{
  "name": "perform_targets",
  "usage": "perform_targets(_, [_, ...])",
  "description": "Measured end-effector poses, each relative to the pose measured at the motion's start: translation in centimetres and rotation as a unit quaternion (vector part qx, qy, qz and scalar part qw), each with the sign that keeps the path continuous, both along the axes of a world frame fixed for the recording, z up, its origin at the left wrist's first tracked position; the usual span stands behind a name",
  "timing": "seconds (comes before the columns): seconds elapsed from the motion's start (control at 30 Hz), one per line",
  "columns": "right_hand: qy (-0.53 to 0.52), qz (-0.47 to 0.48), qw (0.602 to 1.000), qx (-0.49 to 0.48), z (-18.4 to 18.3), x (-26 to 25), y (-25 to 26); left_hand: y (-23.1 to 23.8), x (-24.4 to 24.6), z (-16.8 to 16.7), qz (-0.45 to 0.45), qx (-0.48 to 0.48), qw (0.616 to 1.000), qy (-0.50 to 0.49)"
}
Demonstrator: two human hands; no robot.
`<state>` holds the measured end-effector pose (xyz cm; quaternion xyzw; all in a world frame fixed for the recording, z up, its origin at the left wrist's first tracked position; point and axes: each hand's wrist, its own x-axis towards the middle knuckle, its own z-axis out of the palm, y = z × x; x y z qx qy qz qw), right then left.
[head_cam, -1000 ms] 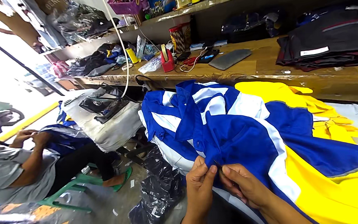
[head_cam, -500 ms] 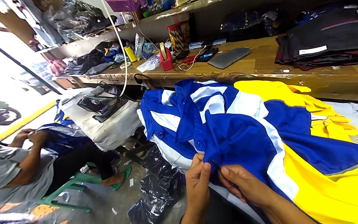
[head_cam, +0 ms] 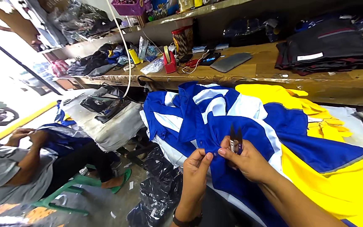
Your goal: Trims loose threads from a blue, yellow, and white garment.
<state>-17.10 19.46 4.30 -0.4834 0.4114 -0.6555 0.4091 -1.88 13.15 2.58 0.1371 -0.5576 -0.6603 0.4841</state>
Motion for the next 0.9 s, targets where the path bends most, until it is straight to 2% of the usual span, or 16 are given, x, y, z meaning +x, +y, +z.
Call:
perform_targets(0.1, [-0.102, 0.058, 0.993, 0.010, -0.3, -0.3, 0.3, 0.4, -0.4, -0.1, -0.069, 0.092, 0.992, 0.050])
perform_targets(0.17, [-0.113, 0.067, 0.991, 0.010, -0.4, -0.5, 0.5, 0.5, -0.7, -0.2, -0.103, 0.126, 0.984, 0.074])
perform_targets(0.3, [-0.063, 0.060, 0.996, 0.034, 0.0, -1.6, 1.2, 0.3, -0.9, -0.2, -0.113, 0.097, 0.988, 0.042])
perform_targets(0.43, [-0.035, 0.017, 0.999, 0.020, -0.2, -1.9, 1.8, 0.6, -1.1, 0.3, -0.080, 0.067, 0.995, 0.006])
perform_targets(0.53, [-0.087, 0.028, 0.996, 0.021, -0.8, -1.6, 1.7, 1.0, -1.3, 0.1, -0.113, 0.128, 0.985, 0.035])
perform_targets(0.6, [-0.029, 0.019, 0.999, 0.022, -0.7, -2.1, 1.8, 0.9, -1.4, -0.1, -0.121, 0.132, 0.983, 0.030])
perform_targets(0.63, [0.056, -0.006, 0.998, 0.012, -0.5, -2.6, 2.0, 0.9, -1.4, -0.2, -0.102, 0.105, 0.989, 0.014])
perform_targets(0.67, [0.178, -0.040, 0.983, -0.003, -0.3, -3.3, 2.4, 0.9, -1.4, -0.1, -0.081, 0.074, 0.994, -0.003])
perform_targets(0.7, [0.300, -0.081, 0.950, -0.016, 0.2, -4.1, 2.9, 0.8, -1.3, 0.2, -0.067, 0.049, 0.996, -0.016])
perform_targets(0.77, [0.497, -0.161, 0.851, -0.054, 2.0, -5.3, 4.3, 0.6, -1.2, 0.7, -0.052, 0.011, 0.998, -0.038])
perform_targets(0.83, [0.627, -0.198, 0.746, -0.105, 4.3, -6.3, 5.1, 0.3, -1.0, 1.1, -0.042, -0.026, 0.997, -0.052])
perform_targets(0.9, [0.716, -0.189, 0.655, -0.147, 6.7, -7.0, 5.3, 0.1, -1.0, 1.5, -0.039, -0.055, 0.995, -0.069])
